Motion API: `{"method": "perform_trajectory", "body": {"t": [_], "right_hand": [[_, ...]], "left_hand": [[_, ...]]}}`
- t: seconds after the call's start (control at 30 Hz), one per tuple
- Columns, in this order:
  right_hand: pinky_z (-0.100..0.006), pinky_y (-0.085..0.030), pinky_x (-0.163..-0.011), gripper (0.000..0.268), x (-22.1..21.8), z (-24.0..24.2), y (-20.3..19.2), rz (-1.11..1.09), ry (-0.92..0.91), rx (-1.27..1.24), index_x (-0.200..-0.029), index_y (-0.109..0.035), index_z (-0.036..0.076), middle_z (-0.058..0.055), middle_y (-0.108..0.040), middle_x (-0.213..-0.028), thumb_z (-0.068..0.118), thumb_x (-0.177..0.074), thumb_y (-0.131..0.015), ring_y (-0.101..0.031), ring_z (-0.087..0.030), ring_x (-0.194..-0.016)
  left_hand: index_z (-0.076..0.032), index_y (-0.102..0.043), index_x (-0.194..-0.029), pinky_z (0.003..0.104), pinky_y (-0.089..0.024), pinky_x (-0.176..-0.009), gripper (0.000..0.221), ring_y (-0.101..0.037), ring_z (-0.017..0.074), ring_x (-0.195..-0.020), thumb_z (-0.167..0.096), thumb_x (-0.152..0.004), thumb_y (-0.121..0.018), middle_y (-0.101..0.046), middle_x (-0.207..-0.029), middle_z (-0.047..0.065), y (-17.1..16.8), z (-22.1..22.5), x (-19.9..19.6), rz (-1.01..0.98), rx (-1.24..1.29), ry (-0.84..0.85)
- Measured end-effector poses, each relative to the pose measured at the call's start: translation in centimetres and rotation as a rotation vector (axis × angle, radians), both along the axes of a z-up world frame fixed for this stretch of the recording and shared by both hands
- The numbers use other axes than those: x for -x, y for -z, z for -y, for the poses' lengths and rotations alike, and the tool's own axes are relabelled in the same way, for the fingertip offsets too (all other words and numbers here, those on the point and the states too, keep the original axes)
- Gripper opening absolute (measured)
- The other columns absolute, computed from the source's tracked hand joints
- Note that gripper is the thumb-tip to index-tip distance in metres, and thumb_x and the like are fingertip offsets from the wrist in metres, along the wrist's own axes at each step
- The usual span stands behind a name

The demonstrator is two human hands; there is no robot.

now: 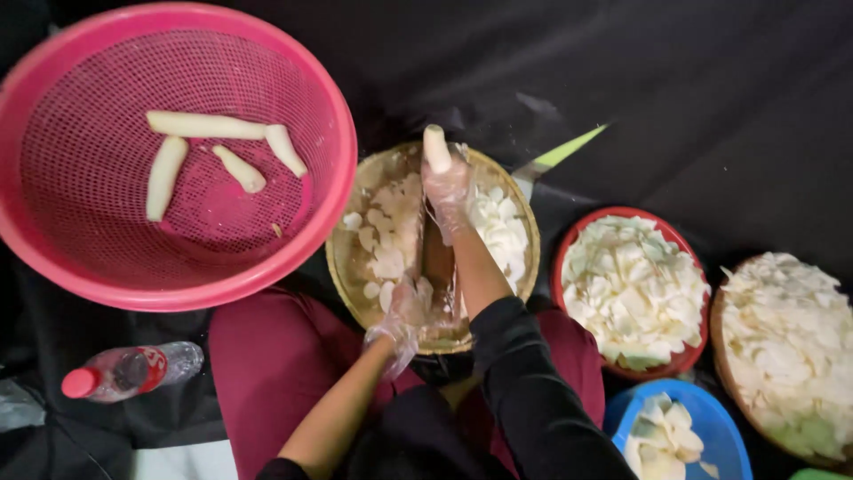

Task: Grating white radishes using a traditional manual grater into a large bowl

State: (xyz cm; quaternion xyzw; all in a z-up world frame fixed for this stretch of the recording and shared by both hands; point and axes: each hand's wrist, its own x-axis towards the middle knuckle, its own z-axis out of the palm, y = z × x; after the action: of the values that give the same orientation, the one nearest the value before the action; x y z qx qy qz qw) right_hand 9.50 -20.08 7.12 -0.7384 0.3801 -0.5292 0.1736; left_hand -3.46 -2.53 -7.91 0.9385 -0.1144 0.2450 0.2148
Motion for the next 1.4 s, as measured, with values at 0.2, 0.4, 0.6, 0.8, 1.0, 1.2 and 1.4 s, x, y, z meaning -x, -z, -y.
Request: {"method": "perform_trajectory", "body": {"t": [0.2,0.4,0.6,0.8,1.0,1.2,1.4], "right_hand": [[-0.044,-0.059,-0.068,0.025,8.0,-6.8,-0.9,-0.102,-0.108,-0.363,-0.074,-0.069,0.009,-0.012,-0.073,-0.069,0.018,-0.060,-0.088,-0.075,-0.034,-0.070],[-0.045,-0.056,-0.065,0.027,12.8,-11.4,-0.2,0.001,-0.193,-0.412,-0.086,-0.069,0.019,-0.011,-0.070,-0.070,0.023,-0.065,-0.085,-0.073,-0.035,-0.072],[-0.048,-0.055,-0.057,0.029,14.9,-13.1,1.6,0.081,-0.310,-0.178,-0.073,-0.062,0.011,-0.017,-0.063,-0.063,0.015,-0.067,-0.089,-0.066,-0.042,-0.061],[-0.051,-0.048,-0.056,0.028,7.1,-7.3,7.4,0.085,-0.121,-0.405,-0.073,-0.069,0.006,-0.017,-0.067,-0.063,0.026,-0.066,-0.087,-0.068,-0.036,-0.060],[-0.053,-0.047,-0.052,0.027,-1.5,-1.1,4.9,0.103,-0.123,-0.226,-0.073,-0.065,0.004,-0.021,-0.064,-0.060,0.025,-0.070,-0.081,-0.067,-0.045,-0.061],[-0.052,-0.051,-0.054,0.027,3.1,-3.7,2.3,0.004,-0.129,-0.334,-0.082,-0.067,0.011,-0.018,-0.067,-0.064,0.028,-0.068,-0.083,-0.070,-0.043,-0.066],[-0.051,-0.055,-0.056,0.032,12.4,-10.1,0.8,-0.096,-0.115,-0.414,-0.091,-0.070,0.018,-0.014,-0.070,-0.067,0.032,-0.066,-0.084,-0.073,-0.040,-0.070]], "left_hand": [[-0.034,-0.051,-0.147,0.047,-0.044,-0.113,0.062,-0.060,0.0291,-0.132,-0.065,-0.094,-0.046,-0.068,-0.135,0.010,-4.1,-1.8,-3.3,-1.108,0.076,0.445],[-0.019,-0.051,-0.148,0.049,-0.043,-0.116,0.060,-0.055,0.0392,-0.135,-0.049,-0.096,-0.050,-0.062,-0.139,0.020,-12.0,-3.7,-3.7,-1.276,0.284,0.522],[-0.006,-0.050,-0.145,0.054,-0.044,-0.114,0.051,-0.054,0.0433,-0.134,-0.025,-0.098,-0.055,-0.062,-0.137,0.026,-17.1,-4.6,-3.0,-1.274,0.408,0.620],[-0.008,-0.059,-0.129,0.058,-0.053,-0.103,0.047,-0.065,0.0448,-0.119,-0.046,-0.105,-0.046,-0.071,-0.119,0.025,-6.7,-1.8,-2.6,-1.183,0.145,0.430],[-0.013,-0.051,-0.146,0.061,-0.051,-0.103,0.052,-0.063,0.0464,-0.124,-0.046,-0.107,-0.039,-0.068,-0.127,0.028,-5.6,-1.6,-3.7,-1.164,0.087,0.458],[-0.020,-0.053,-0.143,0.055,-0.052,-0.106,0.049,-0.061,0.0414,-0.127,-0.049,-0.105,-0.041,-0.067,-0.132,0.021,-5.5,-2.3,-3.7,-1.130,0.141,0.502],[-0.022,-0.053,-0.144,0.052,-0.052,-0.106,0.051,-0.062,0.0371,-0.127,-0.051,-0.104,-0.042,-0.067,-0.132,0.017,-5.9,-1.9,-3.5,-1.137,0.102,0.454]]}}
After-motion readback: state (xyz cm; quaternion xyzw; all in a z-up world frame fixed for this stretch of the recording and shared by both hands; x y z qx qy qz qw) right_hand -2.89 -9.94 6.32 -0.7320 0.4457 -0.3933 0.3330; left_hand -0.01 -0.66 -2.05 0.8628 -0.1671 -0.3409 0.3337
